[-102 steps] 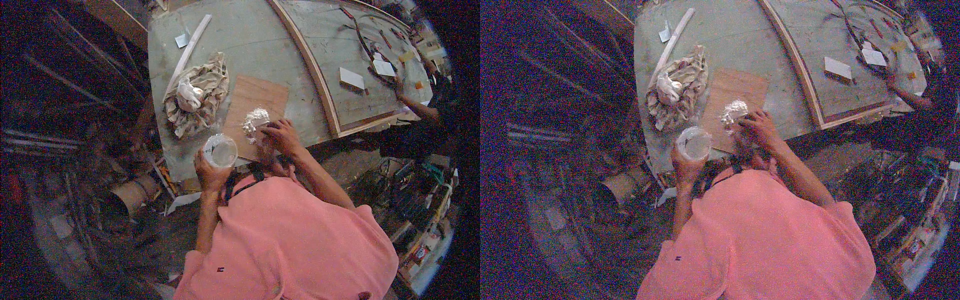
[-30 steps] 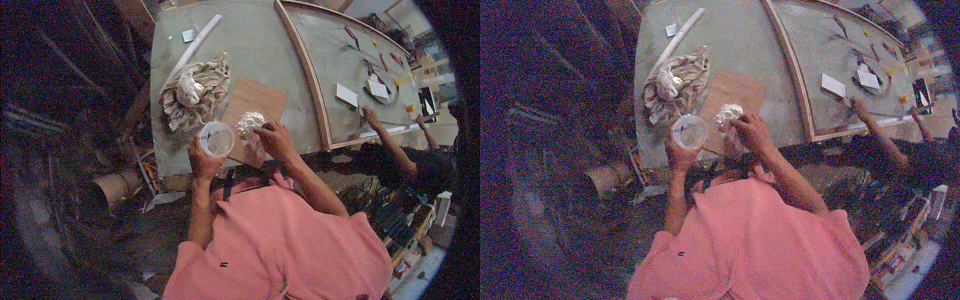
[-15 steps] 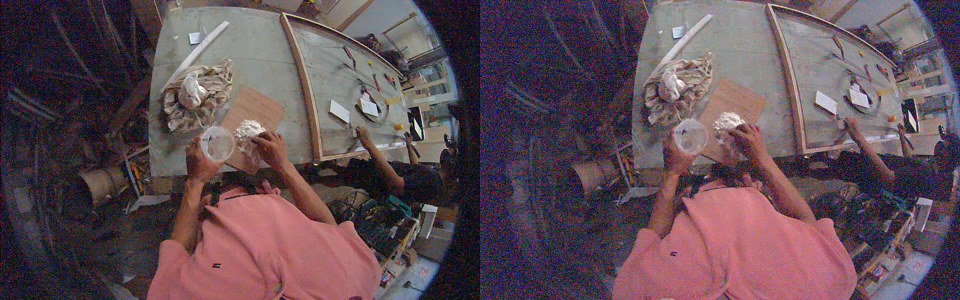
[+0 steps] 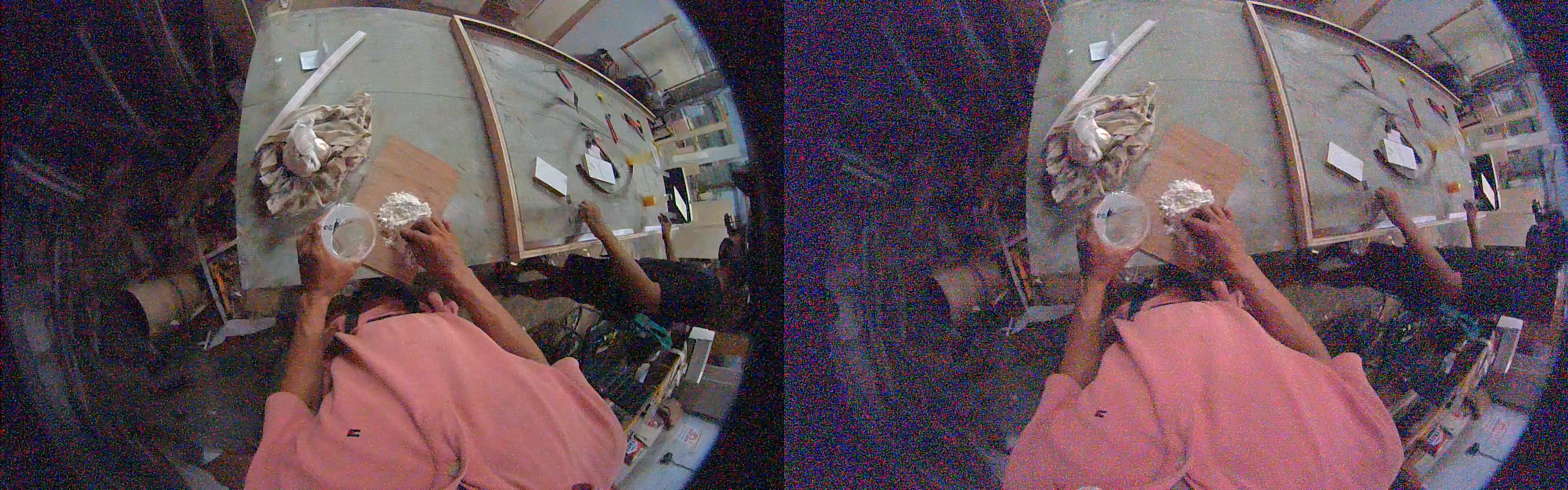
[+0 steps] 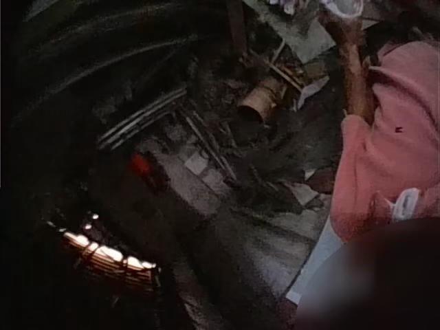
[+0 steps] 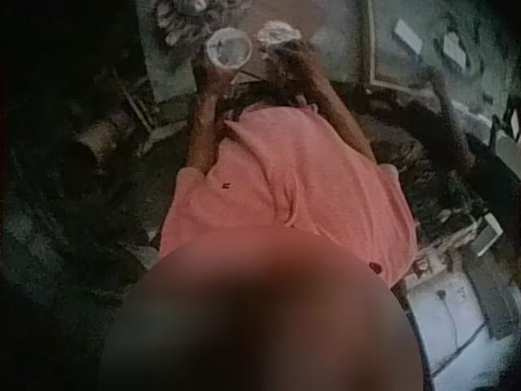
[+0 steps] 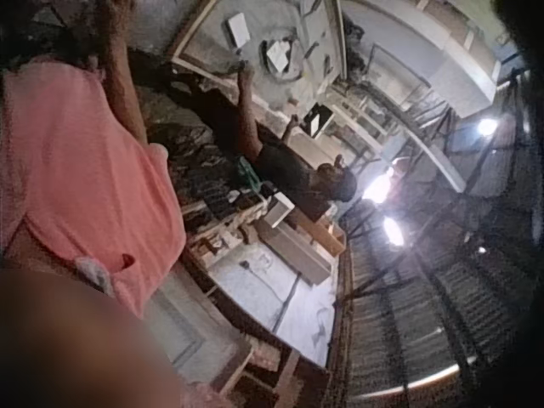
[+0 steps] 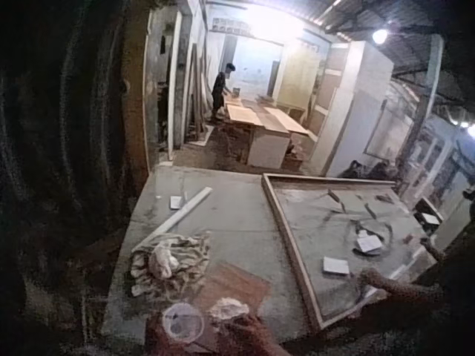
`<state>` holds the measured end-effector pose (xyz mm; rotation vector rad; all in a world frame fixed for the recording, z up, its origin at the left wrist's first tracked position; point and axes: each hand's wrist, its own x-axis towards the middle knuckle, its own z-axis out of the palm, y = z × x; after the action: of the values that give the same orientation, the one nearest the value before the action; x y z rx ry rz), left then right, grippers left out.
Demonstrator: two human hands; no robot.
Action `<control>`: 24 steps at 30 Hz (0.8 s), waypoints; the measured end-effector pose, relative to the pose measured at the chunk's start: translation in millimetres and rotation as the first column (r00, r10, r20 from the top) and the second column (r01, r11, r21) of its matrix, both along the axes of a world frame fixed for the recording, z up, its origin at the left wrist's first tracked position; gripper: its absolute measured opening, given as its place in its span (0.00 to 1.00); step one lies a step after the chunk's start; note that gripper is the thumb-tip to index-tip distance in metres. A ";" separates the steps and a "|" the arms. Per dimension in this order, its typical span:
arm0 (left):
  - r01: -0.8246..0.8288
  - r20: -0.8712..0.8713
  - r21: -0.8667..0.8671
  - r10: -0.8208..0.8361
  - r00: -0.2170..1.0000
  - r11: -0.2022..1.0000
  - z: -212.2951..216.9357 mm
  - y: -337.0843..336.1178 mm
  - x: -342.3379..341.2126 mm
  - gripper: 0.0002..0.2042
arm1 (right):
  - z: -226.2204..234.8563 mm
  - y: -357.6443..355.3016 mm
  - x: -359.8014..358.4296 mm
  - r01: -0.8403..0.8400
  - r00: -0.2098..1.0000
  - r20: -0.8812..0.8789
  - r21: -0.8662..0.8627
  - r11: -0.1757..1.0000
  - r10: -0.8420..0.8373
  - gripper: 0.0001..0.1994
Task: The person scoops a white paste from a plastic container onto a cardboard sheet and mixes it with a small tool. They repeatedly scrape and fold the paste on the cardboard while another person works on a wooden frame nearby.
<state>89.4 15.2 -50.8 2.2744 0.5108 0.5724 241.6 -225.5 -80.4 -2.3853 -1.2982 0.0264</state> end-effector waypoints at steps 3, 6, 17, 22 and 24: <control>-0.030 0.006 0.106 0.030 1.000 0.994 -1.0 -0.9 3.9 0.45 | 12.1 -2.9 2.0 -0.011 1.000 -0.007 0.004 1.000 0.011 0.16; -0.013 -0.024 0.131 0.017 1.000 0.991 0.4 0.6 4.8 0.45 | 18.7 -2.2 6.7 0.143 0.939 -0.331 0.118 0.983 -0.097 0.16; 0.009 0.030 0.099 -0.012 0.999 0.995 6.5 -0.4 6.0 0.42 | -18.1 -15.9 72.3 0.643 0.627 -0.586 0.017 0.766 -0.513 0.13; 0.032 -0.044 0.093 -0.028 0.999 0.995 11.9 -2.4 2.5 0.43 | -15.3 -4.8 54.8 0.587 0.599 -0.656 -0.030 0.809 -0.458 0.15; 0.045 -0.050 0.105 -0.040 0.998 0.993 14.2 -2.8 2.5 0.43 | -11.4 6.6 47.6 0.547 0.626 -0.667 0.008 0.837 -0.403 0.15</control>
<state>91.9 12.3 -36.6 2.3992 0.4633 0.5370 289.2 -218.8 -91.8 -2.1525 -0.2964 0.4865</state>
